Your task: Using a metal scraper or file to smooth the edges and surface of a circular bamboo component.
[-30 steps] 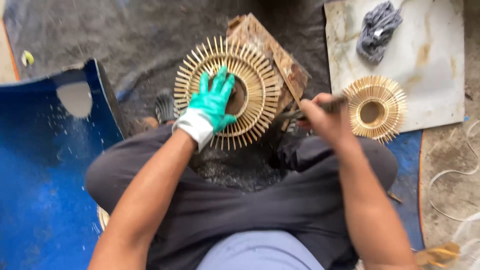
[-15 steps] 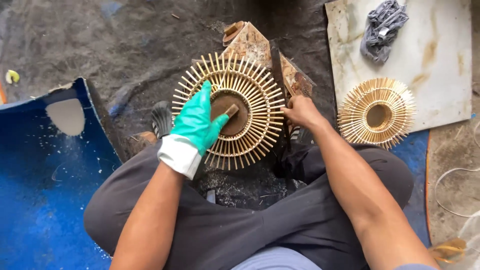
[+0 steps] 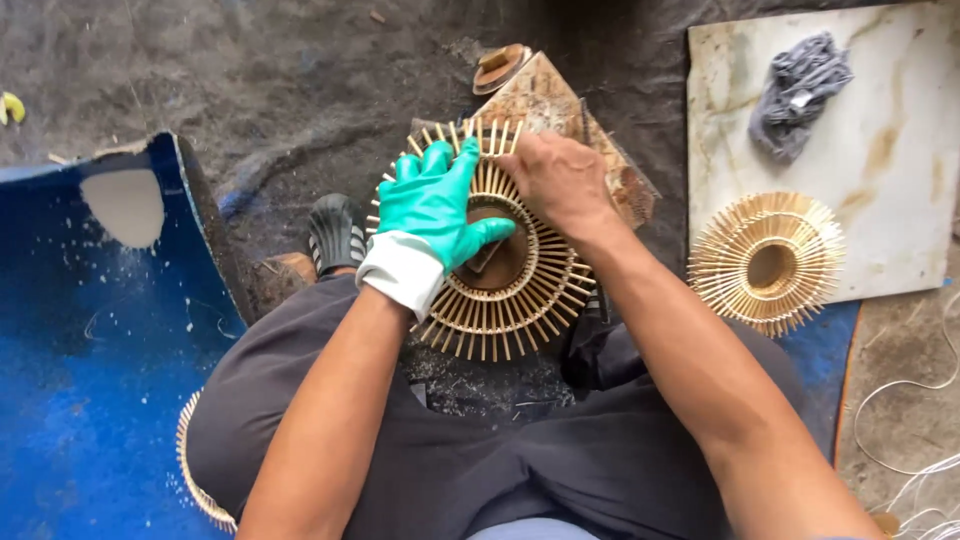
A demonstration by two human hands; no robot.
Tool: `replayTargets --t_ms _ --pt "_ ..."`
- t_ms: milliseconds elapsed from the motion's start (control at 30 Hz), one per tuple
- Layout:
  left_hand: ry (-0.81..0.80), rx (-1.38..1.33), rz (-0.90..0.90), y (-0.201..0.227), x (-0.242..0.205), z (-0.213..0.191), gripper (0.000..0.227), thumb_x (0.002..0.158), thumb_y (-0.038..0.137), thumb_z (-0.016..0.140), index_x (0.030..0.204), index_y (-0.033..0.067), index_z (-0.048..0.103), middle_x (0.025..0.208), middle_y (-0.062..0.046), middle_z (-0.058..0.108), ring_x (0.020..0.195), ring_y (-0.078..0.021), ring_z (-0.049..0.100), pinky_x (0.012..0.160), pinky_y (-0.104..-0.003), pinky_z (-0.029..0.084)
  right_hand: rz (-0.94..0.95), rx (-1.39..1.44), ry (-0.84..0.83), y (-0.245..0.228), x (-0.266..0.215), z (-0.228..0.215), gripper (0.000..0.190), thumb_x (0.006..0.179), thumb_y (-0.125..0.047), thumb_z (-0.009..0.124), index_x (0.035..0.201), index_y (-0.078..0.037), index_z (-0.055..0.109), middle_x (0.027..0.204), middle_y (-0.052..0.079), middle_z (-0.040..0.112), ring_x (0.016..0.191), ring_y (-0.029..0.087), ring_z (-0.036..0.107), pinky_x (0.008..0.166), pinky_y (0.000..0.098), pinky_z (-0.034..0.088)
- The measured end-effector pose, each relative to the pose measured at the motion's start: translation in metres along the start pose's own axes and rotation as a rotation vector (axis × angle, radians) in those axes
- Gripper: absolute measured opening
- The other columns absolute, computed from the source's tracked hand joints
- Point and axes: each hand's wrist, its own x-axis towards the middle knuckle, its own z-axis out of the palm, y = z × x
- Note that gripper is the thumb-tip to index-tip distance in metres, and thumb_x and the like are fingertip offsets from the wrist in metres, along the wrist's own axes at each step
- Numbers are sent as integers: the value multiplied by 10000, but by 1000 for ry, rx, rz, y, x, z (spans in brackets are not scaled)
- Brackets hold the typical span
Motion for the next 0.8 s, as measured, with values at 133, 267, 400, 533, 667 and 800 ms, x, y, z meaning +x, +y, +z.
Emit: replayTargets --t_ms 133,267,400,533,667,800 --pt "10 -3 5 -5 1 10 1031 656 660 845 1486 170 479 1348 -121 545 1190 -398 526 938 -555 469 125 34 -142 -7 4 -5 378 1003 -414 712 824 -87 646 755 102 668 652 280 665 600 456 501" --pt "94 10 16 -8 4 7 1040 635 655 861 1460 149 478 1346 -158 533 1200 -436 507 905 -601 446 93 94 16 -4 14 9 317 938 -404 740 885 -96 693 806 132 694 726 334 690 618 488 513" --pt "97 -32 -23 -8 -18 15 1051 674 663 851 1496 142 452 1375 -191 511 1214 -443 490 946 -600 445 108 70 46 5 7 -18 384 896 -451 759 904 -71 702 865 154 712 793 362 685 663 514 525" --pt "184 -60 -41 -16 -25 20 1048 693 668 837 1503 122 457 1404 -213 491 1237 -458 480 946 -580 464 303 111 -65 10 -19 -89 408 945 -482 705 966 -75 700 920 141 730 843 314 702 749 495 542" --pt "371 -23 140 -26 -28 44 993 734 619 830 1472 56 478 1466 -231 491 1225 -439 509 961 -536 489 394 105 -250 43 -62 -43 400 975 -451 668 953 -57 732 912 173 737 860 299 710 822 496 549" --pt "288 -45 153 -14 -22 22 1003 721 604 838 1474 54 468 1326 -190 557 1156 -412 545 934 -526 499 371 92 -156 7 -43 -34 373 986 -432 663 941 -65 707 855 166 720 806 328 704 757 526 544"
